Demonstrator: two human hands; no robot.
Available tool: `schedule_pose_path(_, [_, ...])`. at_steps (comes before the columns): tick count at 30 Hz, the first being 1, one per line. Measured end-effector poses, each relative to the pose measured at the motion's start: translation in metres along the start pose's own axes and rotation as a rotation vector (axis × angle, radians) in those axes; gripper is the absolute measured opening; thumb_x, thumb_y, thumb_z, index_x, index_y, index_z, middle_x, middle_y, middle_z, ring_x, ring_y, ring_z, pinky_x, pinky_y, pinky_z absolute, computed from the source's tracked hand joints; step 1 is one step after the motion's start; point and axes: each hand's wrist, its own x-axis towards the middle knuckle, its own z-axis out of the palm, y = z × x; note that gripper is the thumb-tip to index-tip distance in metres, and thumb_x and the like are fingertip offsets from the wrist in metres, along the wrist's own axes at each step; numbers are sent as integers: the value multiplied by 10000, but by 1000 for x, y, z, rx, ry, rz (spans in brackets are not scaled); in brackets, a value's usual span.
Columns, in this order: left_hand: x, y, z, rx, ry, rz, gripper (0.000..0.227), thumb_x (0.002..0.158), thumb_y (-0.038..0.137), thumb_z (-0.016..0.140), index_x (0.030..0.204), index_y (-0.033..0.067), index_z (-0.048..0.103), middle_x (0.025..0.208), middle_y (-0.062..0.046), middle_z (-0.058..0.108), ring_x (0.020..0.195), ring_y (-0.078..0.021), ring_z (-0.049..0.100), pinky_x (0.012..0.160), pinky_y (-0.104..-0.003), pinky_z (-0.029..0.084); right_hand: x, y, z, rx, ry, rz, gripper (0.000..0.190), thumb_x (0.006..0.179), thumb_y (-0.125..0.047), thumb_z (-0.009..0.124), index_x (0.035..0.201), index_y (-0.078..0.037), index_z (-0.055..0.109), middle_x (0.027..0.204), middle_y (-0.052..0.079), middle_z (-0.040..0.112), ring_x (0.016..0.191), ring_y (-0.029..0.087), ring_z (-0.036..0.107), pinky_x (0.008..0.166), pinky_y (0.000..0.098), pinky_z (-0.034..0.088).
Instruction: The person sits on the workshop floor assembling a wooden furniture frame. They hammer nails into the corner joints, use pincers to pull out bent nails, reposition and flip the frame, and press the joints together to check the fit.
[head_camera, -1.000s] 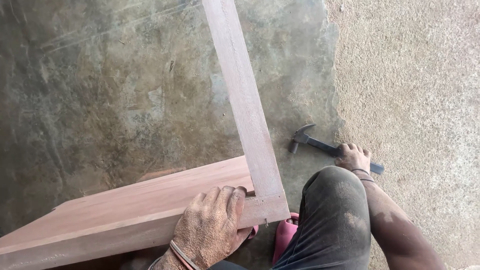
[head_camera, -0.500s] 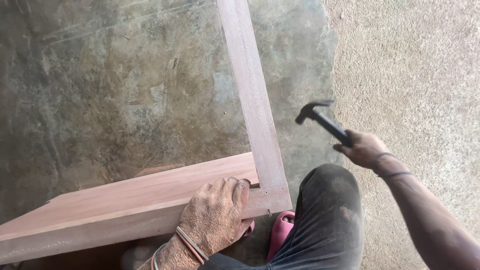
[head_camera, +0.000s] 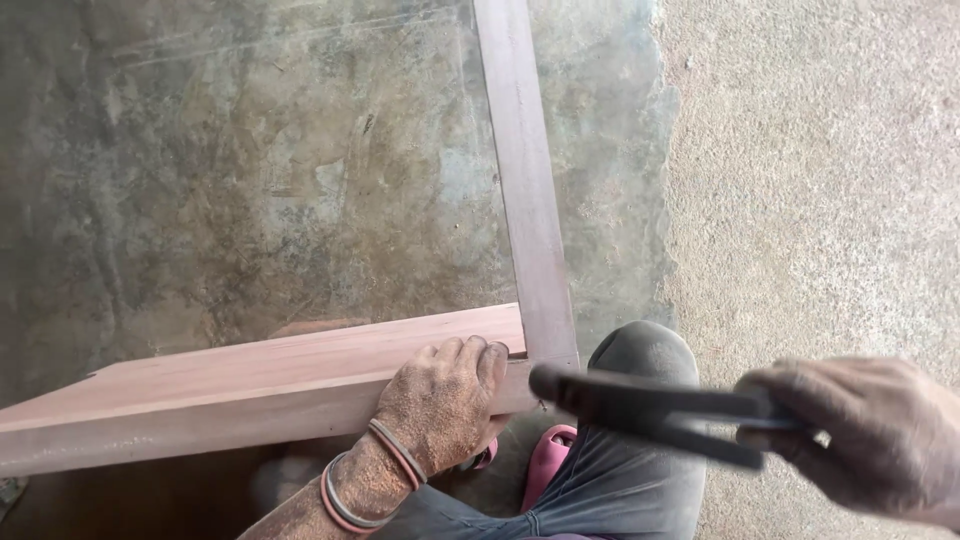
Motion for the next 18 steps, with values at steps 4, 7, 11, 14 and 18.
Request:
schedule_pose_path(4, [-1, 0, 1, 26, 27, 17, 626, 745, 445, 785, 1128, -14, 598, 973, -143, 617, 917, -300, 639, 744, -439, 528, -3, -28, 2, -199, 29, -27, 468, 810, -460, 745, 1178, -179, 683, 921, -38, 800, 802, 116, 805, 681, 318, 649])
schedule_pose_path(7, [-2, -2, 5, 24, 40, 21, 614, 768, 424, 783, 1153, -16, 596, 985, -146, 617, 914, -303, 640, 729, -446, 533, -11, -38, 3, -185, 163, 7, 465, 791, -474, 754, 1154, -192, 682, 955, -21, 793, 869, 137, 807, 748, 329, 640])
schedule_pose_path(11, [-1, -1, 5, 31, 39, 22, 613, 760, 428, 789, 1138, -14, 593, 989, -150, 618, 919, -303, 640, 728, -452, 536, -4, -40, 2, -213, 5, 136, 500, 776, -517, 716, 1188, -236, 681, 939, -81, 794, 885, 107, 775, 770, 295, 609])
schedule_pose_path(14, [-2, -2, 6, 28, 43, 25, 606, 756, 432, 792, 1123, -6, 590, 983, -146, 615, 917, -303, 639, 747, -456, 534, 23, -56, -8, -325, -288, 303, 500, 822, -510, 683, 1267, -283, 652, 957, -104, 776, 864, 77, 790, 784, 263, 641])
schedule_pose_path(18, [-1, 0, 5, 5, -3, 6, 592, 775, 440, 783, 1118, 2, 579, 975, -141, 606, 925, -299, 635, 773, -450, 536, 21, -50, -4, -320, -335, 426, 519, 803, -519, 696, 1275, -305, 672, 945, -109, 784, 822, 60, 763, 776, 263, 621])
